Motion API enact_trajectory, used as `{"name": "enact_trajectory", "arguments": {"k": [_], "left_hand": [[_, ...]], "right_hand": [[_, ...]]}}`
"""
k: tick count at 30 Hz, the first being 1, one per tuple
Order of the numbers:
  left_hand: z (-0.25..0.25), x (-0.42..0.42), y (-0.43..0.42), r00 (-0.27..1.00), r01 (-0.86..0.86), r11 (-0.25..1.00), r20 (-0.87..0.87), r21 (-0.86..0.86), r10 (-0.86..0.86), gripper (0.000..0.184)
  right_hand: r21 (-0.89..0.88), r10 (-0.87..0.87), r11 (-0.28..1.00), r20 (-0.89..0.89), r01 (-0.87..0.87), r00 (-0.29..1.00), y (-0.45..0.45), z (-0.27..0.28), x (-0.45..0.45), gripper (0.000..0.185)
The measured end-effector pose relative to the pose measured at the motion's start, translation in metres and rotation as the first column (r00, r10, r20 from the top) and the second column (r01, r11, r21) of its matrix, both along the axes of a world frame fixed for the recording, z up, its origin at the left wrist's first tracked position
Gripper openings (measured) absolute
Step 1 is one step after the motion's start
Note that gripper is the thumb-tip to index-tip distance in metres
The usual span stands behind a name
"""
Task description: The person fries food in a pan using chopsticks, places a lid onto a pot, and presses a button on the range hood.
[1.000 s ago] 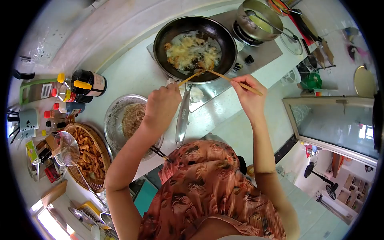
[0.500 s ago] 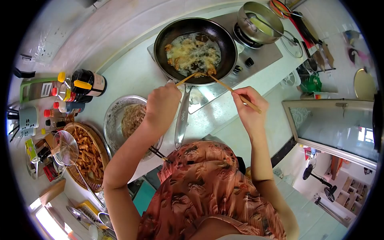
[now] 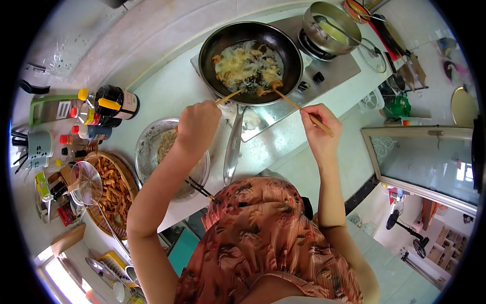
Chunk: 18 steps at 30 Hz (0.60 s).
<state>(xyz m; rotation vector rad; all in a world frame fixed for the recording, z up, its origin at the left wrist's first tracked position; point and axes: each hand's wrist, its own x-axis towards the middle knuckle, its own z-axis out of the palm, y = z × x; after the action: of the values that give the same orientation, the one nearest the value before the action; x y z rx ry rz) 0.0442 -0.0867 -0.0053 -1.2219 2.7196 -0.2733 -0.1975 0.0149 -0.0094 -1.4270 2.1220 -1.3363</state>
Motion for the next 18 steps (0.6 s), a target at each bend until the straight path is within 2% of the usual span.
{"name": "enact_trajectory", "arguments": {"k": [3, 6, 9, 16, 18], "left_hand": [[0.005, 0.002, -0.006, 0.999, 0.032, 0.999, 0.02, -0.011, -0.031, 0.011], [0.023, -0.001, -0.002, 0.997, 0.005, 1.0, -0.071, 0.021, -0.004, 0.015], [0.02, -0.016, 0.01, 0.987, 0.012, 0.992, -0.161, 0.124, 0.008, 0.015], [0.005, -0.045, 0.02, 0.997, 0.049, 0.984, -0.059, 0.174, -0.039, 0.019], [0.008, -0.045, 0.021, 0.997, 0.07, 0.982, -0.039, 0.177, -0.064, 0.019]], "right_hand": [[0.0, 0.006, 1.0, -0.067, -0.006, 0.998, -0.002, 0.005, -0.002, 0.007], [0.026, 0.022, 0.999, -0.097, -0.02, 0.995, -0.003, 0.012, -0.003, 0.007], [0.047, 0.035, 0.998, -0.089, -0.03, 0.995, -0.005, 0.017, -0.003, 0.007], [0.028, 0.097, 0.995, -0.039, -0.096, 0.995, -0.012, 0.02, -0.002, 0.008], [0.034, 0.101, 0.995, -0.093, -0.098, 0.991, -0.013, 0.02, -0.003, 0.008]]}}
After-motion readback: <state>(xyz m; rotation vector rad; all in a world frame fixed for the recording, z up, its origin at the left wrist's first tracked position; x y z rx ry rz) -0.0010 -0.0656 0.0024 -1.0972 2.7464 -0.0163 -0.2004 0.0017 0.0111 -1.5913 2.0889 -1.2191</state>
